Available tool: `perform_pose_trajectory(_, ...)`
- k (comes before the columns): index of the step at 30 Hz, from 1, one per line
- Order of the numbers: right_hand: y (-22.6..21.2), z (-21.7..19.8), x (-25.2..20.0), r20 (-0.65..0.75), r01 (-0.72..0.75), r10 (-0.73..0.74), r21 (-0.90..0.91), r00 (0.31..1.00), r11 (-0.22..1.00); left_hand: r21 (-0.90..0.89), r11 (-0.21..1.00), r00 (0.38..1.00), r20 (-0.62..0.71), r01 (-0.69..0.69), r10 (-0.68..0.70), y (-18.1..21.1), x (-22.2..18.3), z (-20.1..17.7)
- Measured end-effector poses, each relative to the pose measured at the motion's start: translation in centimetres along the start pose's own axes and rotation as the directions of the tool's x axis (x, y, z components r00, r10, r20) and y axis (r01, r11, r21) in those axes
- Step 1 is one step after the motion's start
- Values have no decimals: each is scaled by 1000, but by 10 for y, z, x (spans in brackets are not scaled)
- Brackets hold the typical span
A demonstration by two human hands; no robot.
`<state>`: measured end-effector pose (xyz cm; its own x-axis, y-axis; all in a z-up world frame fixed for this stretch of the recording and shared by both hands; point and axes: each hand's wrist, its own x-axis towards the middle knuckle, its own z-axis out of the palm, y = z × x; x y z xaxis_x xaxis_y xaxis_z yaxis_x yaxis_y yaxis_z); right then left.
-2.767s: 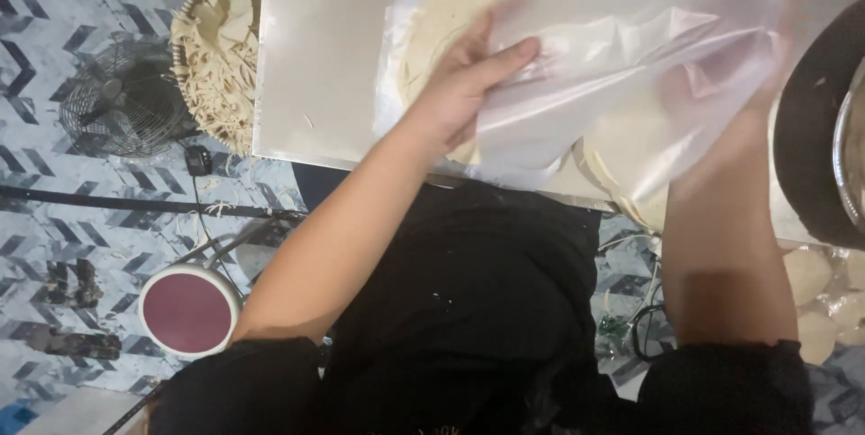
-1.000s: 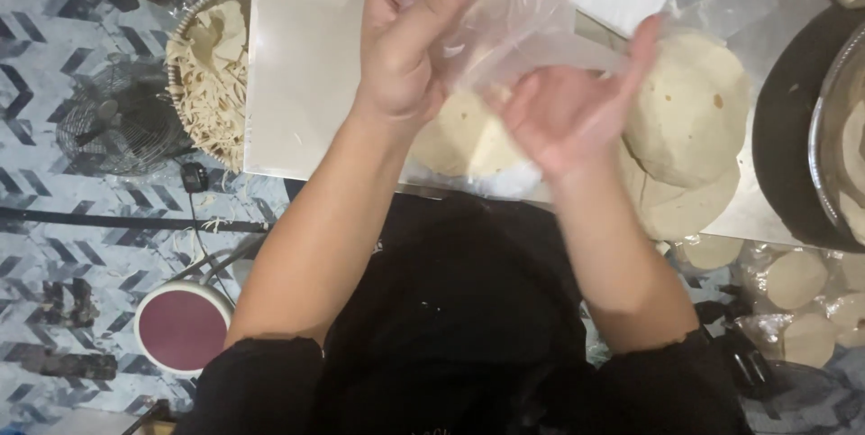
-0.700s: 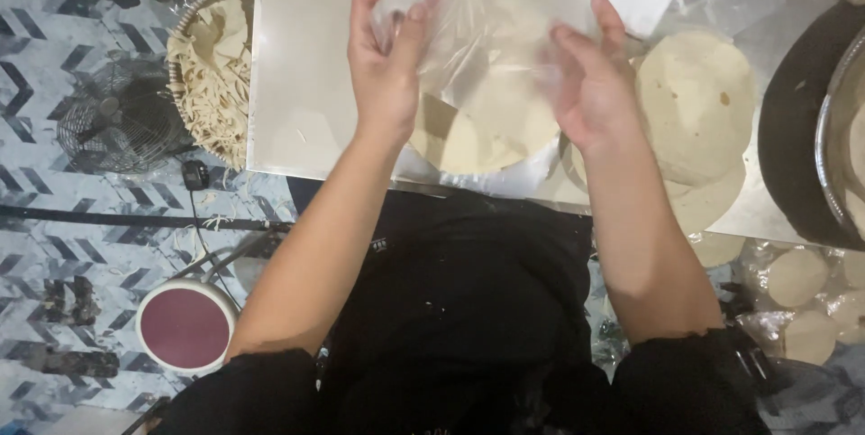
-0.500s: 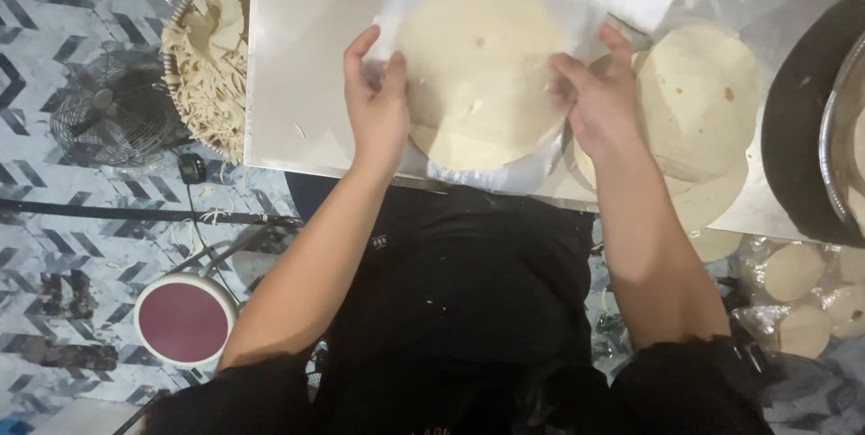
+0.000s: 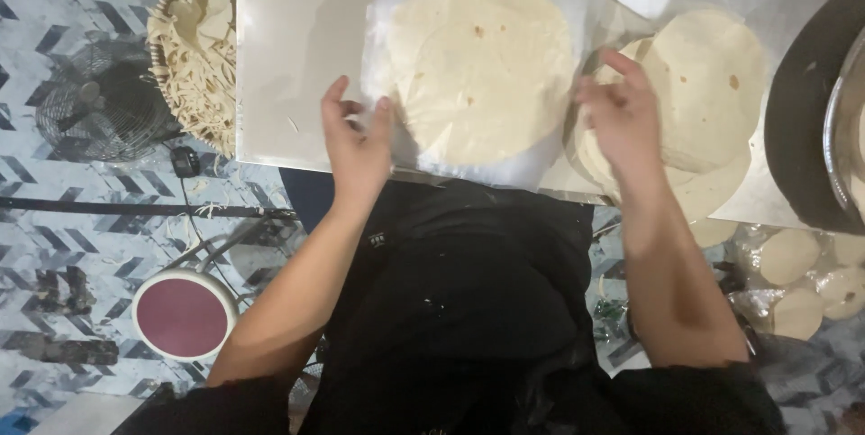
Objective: The person is separating and stacking flatbreads by hand on a table, using a plastic sheet to move individual pieces between piles.
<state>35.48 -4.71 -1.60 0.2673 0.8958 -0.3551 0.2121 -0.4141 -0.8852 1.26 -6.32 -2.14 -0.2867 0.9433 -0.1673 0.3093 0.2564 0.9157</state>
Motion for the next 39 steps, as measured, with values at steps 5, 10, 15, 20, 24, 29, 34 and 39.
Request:
perform_pose_trajectory(5,32,-50,2,-92,320,-518,-690,851,649,306,944,981,-101,-126,164,22,1,0)
perform_pose_trajectory(10,38,-38,8,-147,168,-479,-815,865,554,481,622,767,196,-618,611,49,5,37)
perform_pose_trajectory(15,40,-43,13,-171,171,-481,-792,860,586,460,576,731,325,-676,599,53,9,68)
perform_pose_trajectory(20,53,-50,22,-152,225,-523,-778,838,587,488,599,765,281,-634,580,53,6,74)
perform_pose_trajectory(24,39,-40,30,-211,194,-550,-786,808,587,499,591,764,288,-634,577,51,6,75)
perform_pose_trajectory(29,45,-45,37,-268,149,-505,-752,821,642,513,594,770,251,-619,586,50,7,75)
perform_pose_trajectory(34,40,-56,37,-251,194,-401,-582,881,790,509,599,774,259,-618,578,53,5,74)
perform_pose_trajectory(39,104,-95,66,-297,217,-448,-575,843,789,510,585,761,257,-630,596,51,6,75)
